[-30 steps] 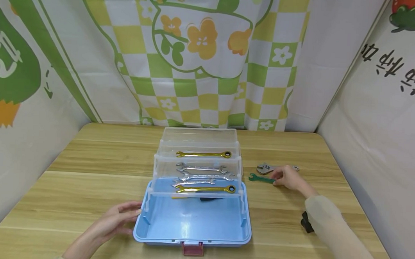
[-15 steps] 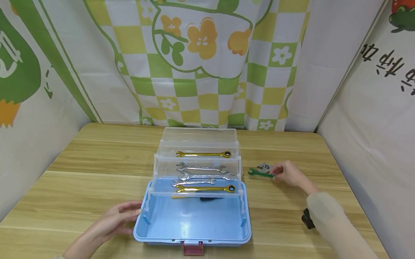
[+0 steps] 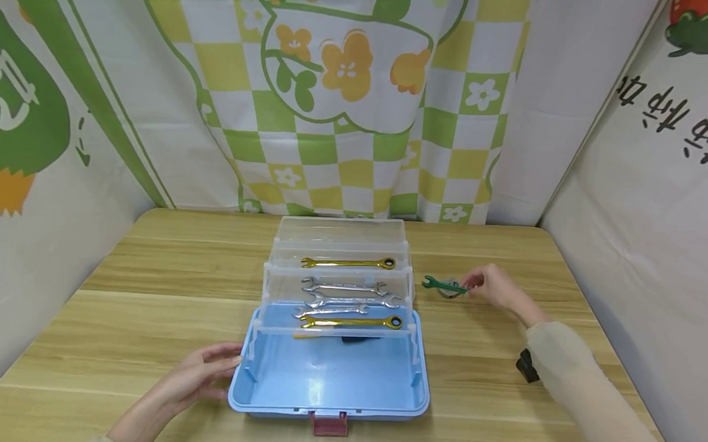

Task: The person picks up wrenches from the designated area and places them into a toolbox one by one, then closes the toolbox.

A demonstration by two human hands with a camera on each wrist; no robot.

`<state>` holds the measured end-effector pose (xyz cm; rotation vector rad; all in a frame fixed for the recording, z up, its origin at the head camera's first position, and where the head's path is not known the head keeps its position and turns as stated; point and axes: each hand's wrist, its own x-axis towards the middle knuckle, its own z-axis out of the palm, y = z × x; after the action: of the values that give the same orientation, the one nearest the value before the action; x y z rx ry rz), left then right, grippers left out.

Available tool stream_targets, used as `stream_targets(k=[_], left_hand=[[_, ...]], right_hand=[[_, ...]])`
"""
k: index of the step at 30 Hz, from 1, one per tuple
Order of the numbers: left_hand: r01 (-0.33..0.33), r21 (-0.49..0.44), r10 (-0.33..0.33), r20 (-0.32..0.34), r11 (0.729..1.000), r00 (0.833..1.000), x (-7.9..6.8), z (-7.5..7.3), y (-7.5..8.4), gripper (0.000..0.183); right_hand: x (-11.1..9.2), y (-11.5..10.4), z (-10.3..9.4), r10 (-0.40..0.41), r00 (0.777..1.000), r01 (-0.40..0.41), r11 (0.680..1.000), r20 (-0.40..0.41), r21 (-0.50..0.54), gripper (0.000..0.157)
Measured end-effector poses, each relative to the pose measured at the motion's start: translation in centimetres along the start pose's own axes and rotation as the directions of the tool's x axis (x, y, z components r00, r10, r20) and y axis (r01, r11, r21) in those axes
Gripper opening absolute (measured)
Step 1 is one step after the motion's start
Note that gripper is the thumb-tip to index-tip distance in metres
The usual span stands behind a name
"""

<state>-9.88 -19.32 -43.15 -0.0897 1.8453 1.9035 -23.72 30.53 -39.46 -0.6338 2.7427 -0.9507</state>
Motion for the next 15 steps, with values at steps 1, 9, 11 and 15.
stream_targets(k=[1, 9, 11, 15], left_hand=[[0.0, 0.002, 0.0, -0.001, 1.0, 1.0, 0.0, 0.0, 0.0, 0.061], [0.0, 0.002, 0.0, -0.012, 1.0, 1.0, 0.1, 0.1, 0.1, 0.061], [0.0, -0.002, 0.0, -0.012, 1.0, 1.0, 0.1, 0.1, 0.1, 0.061], [-0.005, -0.012, 0.005, -0.007, 1.0, 1.0, 0.0, 0.1, 0.0, 0.06]], right_hand=[[0.0, -0.1, -0.1, -0.003, 1.0, 0.003, 1.0, -0.003, -0.005, 0.015], [0.4, -1.2, -1.3, -0.023, 0.999, 0.021, 0.998, -0.026, -0.056, 0.013], [0.4, -1.6, -1.6, -0.016, 1.0, 0.015, 0.998, -0.021, -0.054, 0.014], [0.6, -2.3, -2.2, 0.0, 1.0, 0.0, 0.999, -0.017, -0.039, 0.015]])
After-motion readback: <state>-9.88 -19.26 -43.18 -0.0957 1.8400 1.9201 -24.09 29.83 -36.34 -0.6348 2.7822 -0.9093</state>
